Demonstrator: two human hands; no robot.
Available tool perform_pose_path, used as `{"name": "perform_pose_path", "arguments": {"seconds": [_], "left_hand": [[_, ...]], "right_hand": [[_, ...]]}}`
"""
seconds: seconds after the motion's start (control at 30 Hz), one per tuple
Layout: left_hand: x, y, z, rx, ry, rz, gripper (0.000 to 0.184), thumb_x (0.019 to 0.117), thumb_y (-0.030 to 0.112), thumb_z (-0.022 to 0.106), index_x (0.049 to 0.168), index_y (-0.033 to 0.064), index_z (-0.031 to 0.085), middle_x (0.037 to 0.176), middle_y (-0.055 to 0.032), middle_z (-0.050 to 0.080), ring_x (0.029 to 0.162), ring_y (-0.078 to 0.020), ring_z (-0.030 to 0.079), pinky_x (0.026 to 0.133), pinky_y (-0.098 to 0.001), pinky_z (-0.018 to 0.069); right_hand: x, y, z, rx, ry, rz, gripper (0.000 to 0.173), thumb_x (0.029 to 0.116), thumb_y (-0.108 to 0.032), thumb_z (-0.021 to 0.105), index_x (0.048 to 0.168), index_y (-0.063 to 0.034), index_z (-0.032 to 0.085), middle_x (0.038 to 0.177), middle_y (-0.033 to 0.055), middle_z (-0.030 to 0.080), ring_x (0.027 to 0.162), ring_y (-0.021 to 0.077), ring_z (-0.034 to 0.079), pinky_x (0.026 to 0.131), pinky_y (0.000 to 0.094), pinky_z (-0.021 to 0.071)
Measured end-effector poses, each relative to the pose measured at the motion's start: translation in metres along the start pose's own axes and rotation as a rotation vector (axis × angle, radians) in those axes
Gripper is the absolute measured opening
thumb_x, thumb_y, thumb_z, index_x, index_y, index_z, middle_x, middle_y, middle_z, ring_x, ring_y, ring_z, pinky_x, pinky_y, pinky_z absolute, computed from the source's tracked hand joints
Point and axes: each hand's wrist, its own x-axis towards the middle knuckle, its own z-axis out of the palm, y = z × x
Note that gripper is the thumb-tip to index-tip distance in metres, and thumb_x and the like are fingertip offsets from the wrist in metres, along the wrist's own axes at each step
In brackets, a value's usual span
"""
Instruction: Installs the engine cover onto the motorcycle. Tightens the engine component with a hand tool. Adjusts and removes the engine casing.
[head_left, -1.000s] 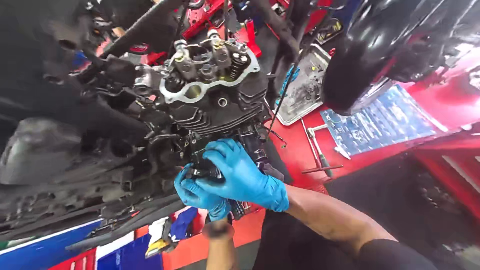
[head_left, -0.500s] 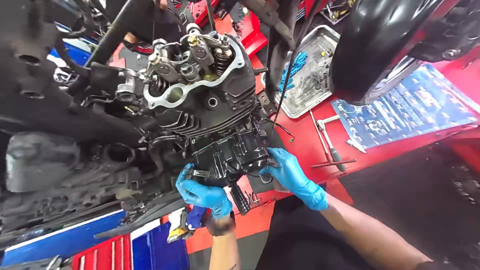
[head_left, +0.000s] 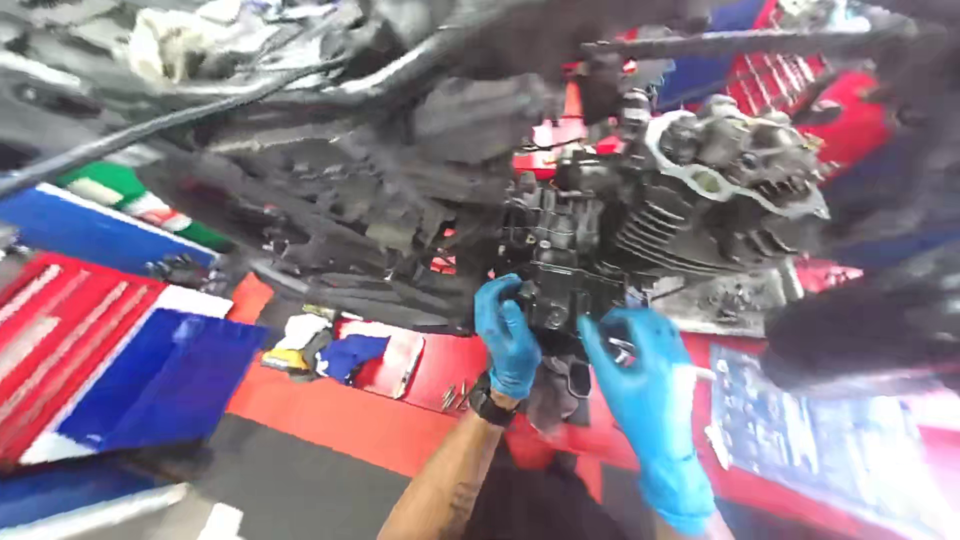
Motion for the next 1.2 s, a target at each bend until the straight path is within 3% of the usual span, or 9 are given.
{"name": "perform_pose_path", "arguments": {"seconds": [0.17,0.4,0.53,0.77,0.93,1.03,1.1,1.13,1.2], "left_hand": [[0.001,0.001,0.002,0.008,0.015,-0.066,0.039,0.1025,0.025,0.043,0.108,-0.0014,0.071,0.109,-0.0154,0.072,0.11,-0.0253,0.066,0.102,-0.042,0.0511],[-0.065,-0.018,-0.067,-0.254,-0.101,-0.342,0.021,0.0993,0.017,0.055,0.111,0.0029,0.066,0.115,-0.0123,0.069,0.116,-0.0198,0.063,0.102,-0.0363,0.0528],[-0.07,-0.048,-0.083,-0.177,-0.248,-0.655,0.029,0.1014,0.022,0.058,0.106,-0.001,0.074,0.104,-0.0146,0.073,0.105,-0.0193,0.069,0.097,-0.0372,0.0555],[-0.053,-0.068,-0.072,-0.149,-0.333,-0.645,0.034,0.1043,0.032,0.058,0.105,0.0027,0.076,0.105,-0.0118,0.075,0.107,-0.0173,0.07,0.101,-0.039,0.0546],[-0.036,-0.057,-0.067,-0.064,-0.347,-0.844,0.033,0.0993,0.032,0.064,0.109,0.0022,0.075,0.108,-0.0148,0.075,0.11,-0.0225,0.07,0.103,-0.0438,0.0529],[-0.036,-0.055,-0.064,-0.079,-0.317,-0.896,0.031,0.0973,0.027,0.067,0.111,-0.0002,0.073,0.11,-0.0158,0.074,0.112,-0.0218,0.069,0.104,-0.0412,0.0522],[-0.035,-0.057,-0.062,-0.113,-0.306,-0.896,0.031,0.0975,0.025,0.067,0.112,-0.0012,0.073,0.11,-0.0156,0.074,0.111,-0.0199,0.069,0.104,-0.039,0.0523],[-0.037,-0.058,-0.062,-0.123,-0.299,-0.891,0.029,0.0977,0.024,0.067,0.111,-0.0011,0.073,0.109,-0.0149,0.074,0.11,-0.0188,0.069,0.103,-0.0382,0.0531],[-0.04,-0.061,-0.061,-0.137,-0.283,-0.868,0.028,0.098,0.024,0.066,0.11,-0.0015,0.073,0.107,-0.0143,0.074,0.108,-0.0177,0.07,0.101,-0.0375,0.0541]], "right_hand": [[0.027,-0.028,0.048,-0.046,-0.032,-0.087,0.049,0.0853,-0.05,0.075,0.103,-0.004,0.073,0.1,0.0139,0.071,0.093,0.0262,0.068,0.079,0.0435,0.0562],[0.029,-0.021,0.045,-0.023,-0.104,-0.079,0.042,0.0848,-0.036,0.077,0.102,0.0011,0.066,0.095,0.0059,0.066,0.081,0.0036,0.062,0.069,0.019,0.0528],[0.027,-0.022,0.045,-0.022,-0.113,-0.092,0.037,0.0864,-0.032,0.075,0.101,0.0003,0.065,0.095,0.0028,0.065,0.082,0.0016,0.061,0.069,0.0169,0.0526],[0.029,-0.024,0.047,-0.024,-0.11,-0.102,0.032,0.0873,-0.03,0.073,0.099,-0.0008,0.064,0.093,-0.0007,0.064,0.079,-0.0014,0.06,0.066,0.0146,0.0508],[0.028,-0.023,0.049,0.01,-0.098,-0.11,0.029,0.0867,-0.027,0.073,0.098,-0.0018,0.064,0.093,-0.0024,0.063,0.079,-0.0022,0.059,0.067,0.0137,0.0503],[0.021,-0.03,0.039,-0.02,-0.081,-0.144,0.044,0.0871,-0.03,0.071,0.114,0.0041,0.064,0.107,0.0053,0.066,0.095,0.0035,0.063,0.08,0.0194,0.0544],[0.0,-0.048,0.027,-0.051,-0.122,-0.243,0.044,0.0885,-0.039,0.073,0.119,-0.0081,0.066,0.112,0.0004,0.068,0.105,0.0065,0.064,0.089,0.0254,0.0553],[-0.014,-0.06,0.023,-0.067,-0.222,-0.333,0.037,0.0891,-0.044,0.071,0.114,-0.0165,0.067,0.106,-0.0036,0.069,0.101,0.0068,0.066,0.087,0.0262,0.0563],[-0.034,-0.074,0.033,-0.107,-0.577,-0.624,0.031,0.0939,-0.047,0.064,0.092,-0.0156,0.067,0.076,0.001,0.066,0.073,0.0156,0.066,0.069,0.0327,0.0552]]}}
